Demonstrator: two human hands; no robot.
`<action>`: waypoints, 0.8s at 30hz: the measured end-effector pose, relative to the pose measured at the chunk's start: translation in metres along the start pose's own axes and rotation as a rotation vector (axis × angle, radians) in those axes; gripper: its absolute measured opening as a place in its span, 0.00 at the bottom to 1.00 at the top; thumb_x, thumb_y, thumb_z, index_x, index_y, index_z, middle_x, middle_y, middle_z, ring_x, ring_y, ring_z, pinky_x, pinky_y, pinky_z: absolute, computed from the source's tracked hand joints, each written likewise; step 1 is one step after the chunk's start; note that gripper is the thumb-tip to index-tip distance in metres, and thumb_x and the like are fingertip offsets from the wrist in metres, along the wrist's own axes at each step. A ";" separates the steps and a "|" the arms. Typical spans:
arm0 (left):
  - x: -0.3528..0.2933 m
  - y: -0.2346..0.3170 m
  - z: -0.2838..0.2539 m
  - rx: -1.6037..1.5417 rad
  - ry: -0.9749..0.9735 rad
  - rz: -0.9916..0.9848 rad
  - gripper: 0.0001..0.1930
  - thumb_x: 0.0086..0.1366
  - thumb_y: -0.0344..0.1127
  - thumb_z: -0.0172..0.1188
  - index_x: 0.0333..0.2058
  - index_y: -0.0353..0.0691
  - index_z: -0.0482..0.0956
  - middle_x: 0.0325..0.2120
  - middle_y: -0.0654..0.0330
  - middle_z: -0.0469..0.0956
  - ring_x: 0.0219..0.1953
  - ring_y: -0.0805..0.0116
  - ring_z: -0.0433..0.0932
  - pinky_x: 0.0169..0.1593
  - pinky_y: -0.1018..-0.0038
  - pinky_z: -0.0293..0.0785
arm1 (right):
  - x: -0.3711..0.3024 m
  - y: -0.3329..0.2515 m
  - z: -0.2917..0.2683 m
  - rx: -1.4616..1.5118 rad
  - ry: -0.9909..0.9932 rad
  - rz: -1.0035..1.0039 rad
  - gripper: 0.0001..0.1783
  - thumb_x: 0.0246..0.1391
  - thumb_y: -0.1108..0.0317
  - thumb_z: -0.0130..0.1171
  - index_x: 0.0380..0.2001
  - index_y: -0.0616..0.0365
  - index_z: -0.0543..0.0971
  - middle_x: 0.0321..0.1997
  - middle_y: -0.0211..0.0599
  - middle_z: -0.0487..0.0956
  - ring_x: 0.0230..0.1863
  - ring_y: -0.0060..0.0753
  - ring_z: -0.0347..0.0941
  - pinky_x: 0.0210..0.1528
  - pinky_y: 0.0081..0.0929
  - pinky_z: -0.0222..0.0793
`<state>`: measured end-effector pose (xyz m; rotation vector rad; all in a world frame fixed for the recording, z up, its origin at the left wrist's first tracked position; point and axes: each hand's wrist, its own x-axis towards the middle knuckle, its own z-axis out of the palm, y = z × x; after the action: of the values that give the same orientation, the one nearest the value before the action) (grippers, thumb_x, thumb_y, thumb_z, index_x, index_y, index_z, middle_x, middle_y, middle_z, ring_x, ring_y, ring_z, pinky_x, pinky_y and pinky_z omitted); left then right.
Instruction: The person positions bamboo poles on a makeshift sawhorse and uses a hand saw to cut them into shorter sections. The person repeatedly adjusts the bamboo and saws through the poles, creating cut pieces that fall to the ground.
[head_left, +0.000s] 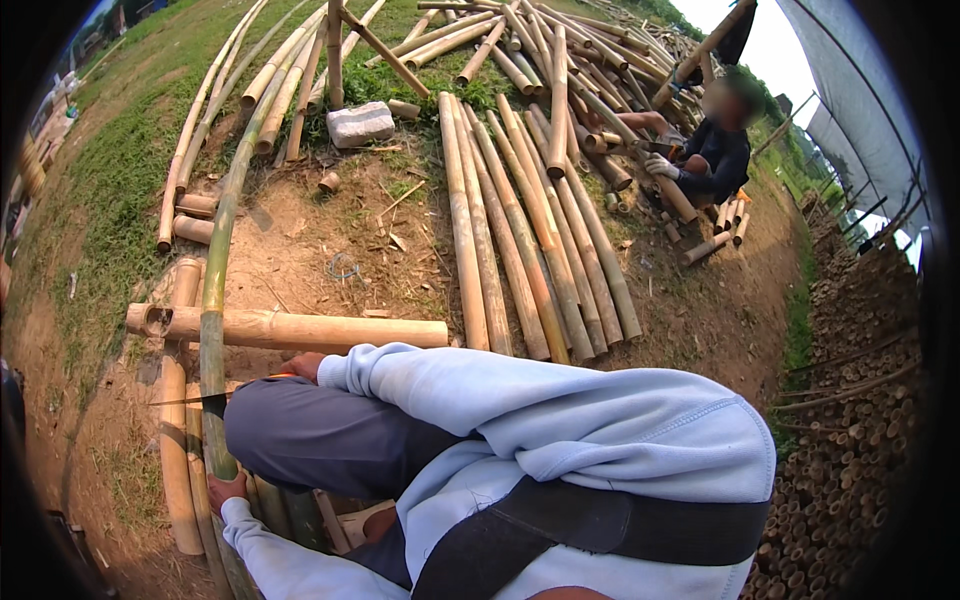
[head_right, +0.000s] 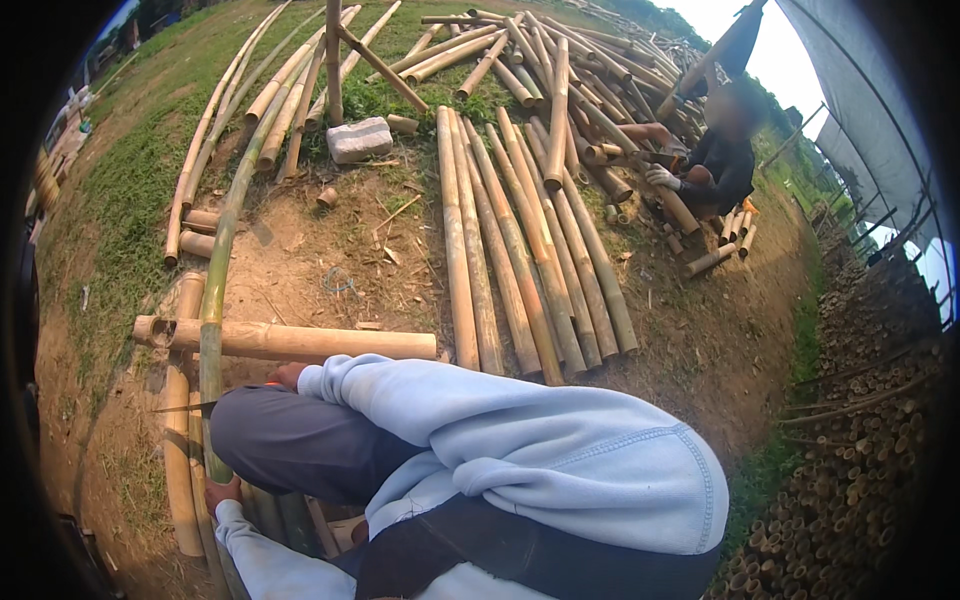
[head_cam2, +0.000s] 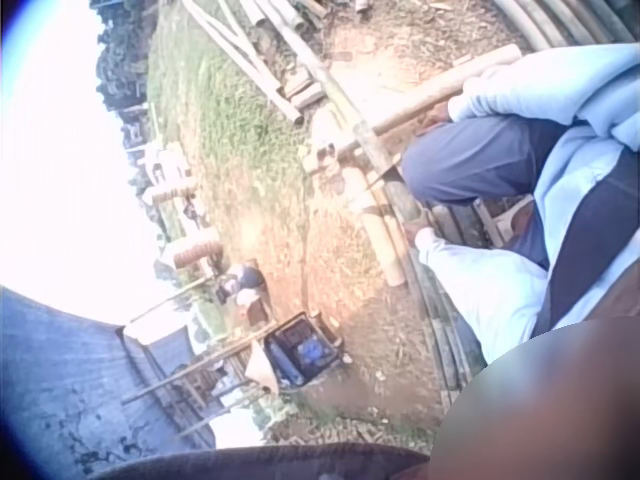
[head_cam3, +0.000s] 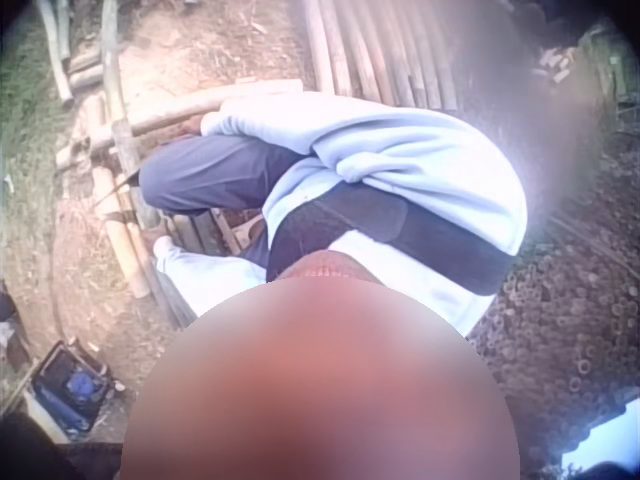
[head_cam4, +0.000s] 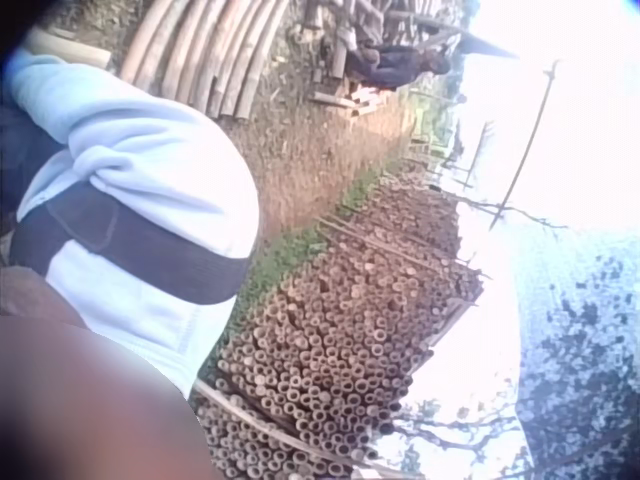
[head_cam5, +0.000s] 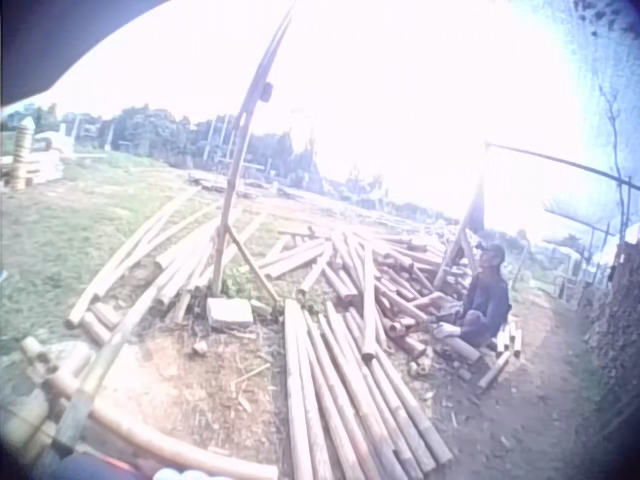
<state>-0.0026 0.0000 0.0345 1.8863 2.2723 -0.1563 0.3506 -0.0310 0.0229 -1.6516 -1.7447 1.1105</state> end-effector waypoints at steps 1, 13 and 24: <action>0.001 0.000 0.001 0.005 0.004 -0.001 0.42 0.46 0.56 0.71 0.57 0.39 0.70 0.50 0.42 0.77 0.53 0.42 0.75 0.56 0.54 0.71 | 0.000 0.000 -0.001 0.007 -0.001 0.002 0.21 0.57 0.47 0.56 0.48 0.43 0.81 0.49 0.51 0.81 0.53 0.60 0.75 0.55 0.49 0.69; -0.014 0.007 0.012 -0.002 0.328 0.202 0.51 0.39 0.51 0.76 0.62 0.45 0.60 0.57 0.55 0.67 0.59 0.53 0.66 0.62 0.57 0.60 | -0.004 0.003 -0.015 -0.085 -0.080 -0.020 0.24 0.56 0.46 0.53 0.52 0.44 0.77 0.49 0.51 0.80 0.51 0.61 0.76 0.54 0.51 0.69; -0.106 0.015 0.116 -0.223 0.122 0.680 0.27 0.47 0.43 0.67 0.45 0.40 0.71 0.44 0.49 0.73 0.43 0.50 0.76 0.47 0.54 0.73 | -0.012 0.007 -0.013 -0.091 -0.032 -0.074 0.30 0.51 0.47 0.58 0.55 0.50 0.74 0.48 0.57 0.79 0.51 0.61 0.75 0.52 0.50 0.70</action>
<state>0.0399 -0.1221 -0.0564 2.4484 1.5002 0.2994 0.3673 -0.0407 0.0265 -1.6158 -1.8863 1.0441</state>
